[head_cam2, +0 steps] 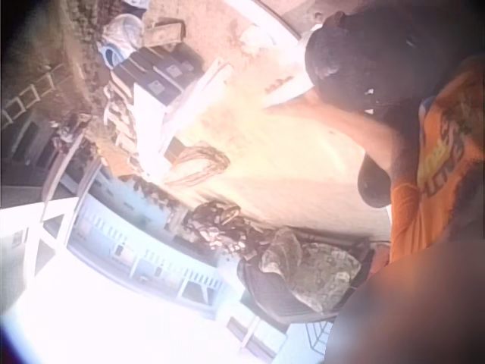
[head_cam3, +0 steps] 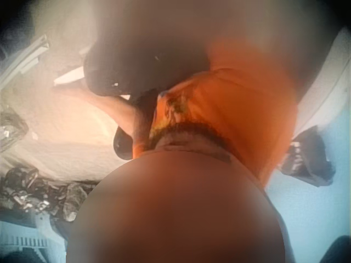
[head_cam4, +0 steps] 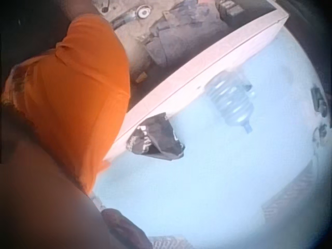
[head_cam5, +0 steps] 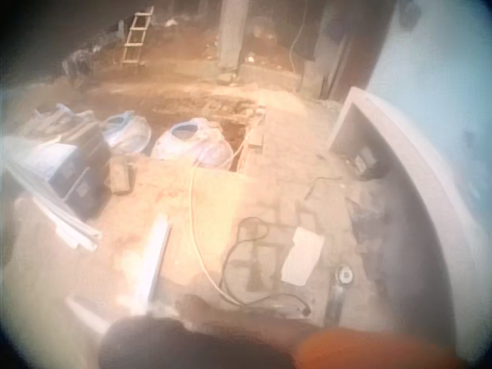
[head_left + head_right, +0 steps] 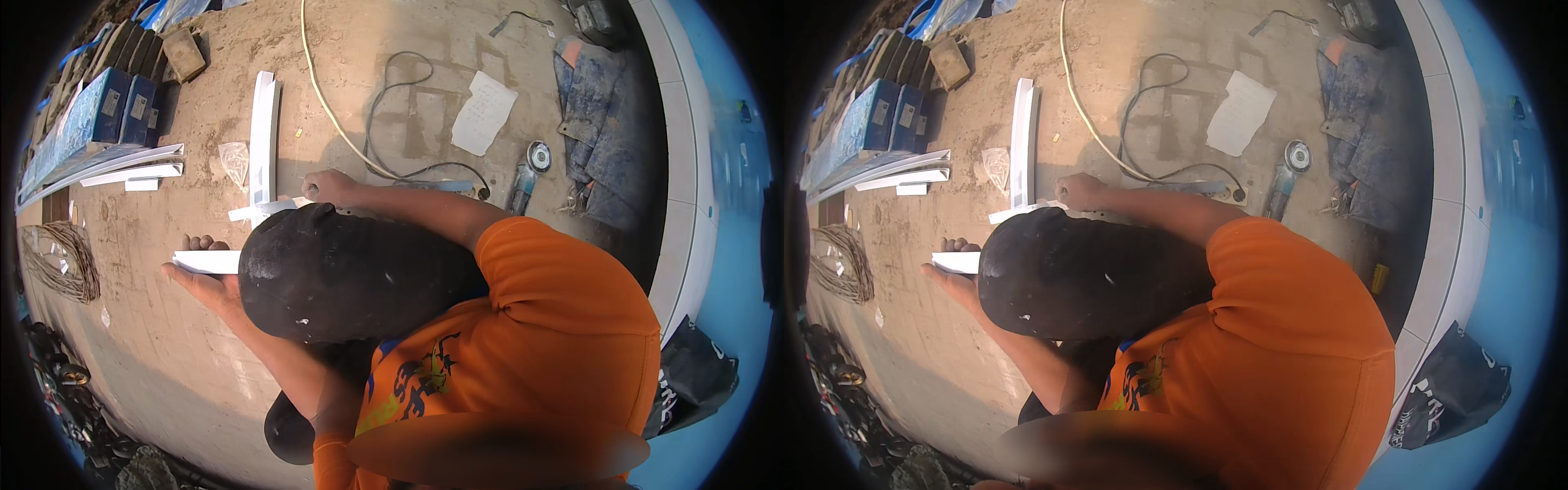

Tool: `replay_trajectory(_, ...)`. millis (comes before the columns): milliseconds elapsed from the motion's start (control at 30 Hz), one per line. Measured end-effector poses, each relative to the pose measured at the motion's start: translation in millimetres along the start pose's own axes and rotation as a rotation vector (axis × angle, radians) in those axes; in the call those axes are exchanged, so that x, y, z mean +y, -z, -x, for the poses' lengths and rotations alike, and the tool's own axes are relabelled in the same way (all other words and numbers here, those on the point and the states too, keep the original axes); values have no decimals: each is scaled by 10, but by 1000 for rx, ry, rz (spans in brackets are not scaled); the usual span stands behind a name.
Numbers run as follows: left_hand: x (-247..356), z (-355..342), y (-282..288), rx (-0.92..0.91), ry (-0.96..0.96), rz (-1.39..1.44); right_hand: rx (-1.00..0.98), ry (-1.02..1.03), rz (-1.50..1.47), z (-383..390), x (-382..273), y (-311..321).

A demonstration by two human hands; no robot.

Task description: The person measures and marks white metal profiles using a try square and pencil, then cuts them with an angle grinder. The person repeats this process for multiple pieces, handling the profiles and tools on the floor.

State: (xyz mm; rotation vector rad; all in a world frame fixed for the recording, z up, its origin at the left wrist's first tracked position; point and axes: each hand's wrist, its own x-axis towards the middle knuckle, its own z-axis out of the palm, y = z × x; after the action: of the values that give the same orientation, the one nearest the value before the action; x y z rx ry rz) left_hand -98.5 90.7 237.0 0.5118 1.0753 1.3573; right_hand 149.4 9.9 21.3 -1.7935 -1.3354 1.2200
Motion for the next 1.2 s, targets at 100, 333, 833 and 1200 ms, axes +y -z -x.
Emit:
replay_trajectory(100, -102, 285, -339, -39, 13, -106, -42, -65, -29, 186, 9, -63)
replay_trajectory(333, -223, 725, -701, -92, 89, -314, 521, -143, 76, 391, 682, 1047)
replay_trajectory(833, 1850, -42, 94, -6, -164, -750, -292, 109, -23, 139, 274, 597)
replay_trajectory(1200, 2066, 680, 1187, 346, -18, -679, -1108, 705, 1076, -1592, -2666, -576)
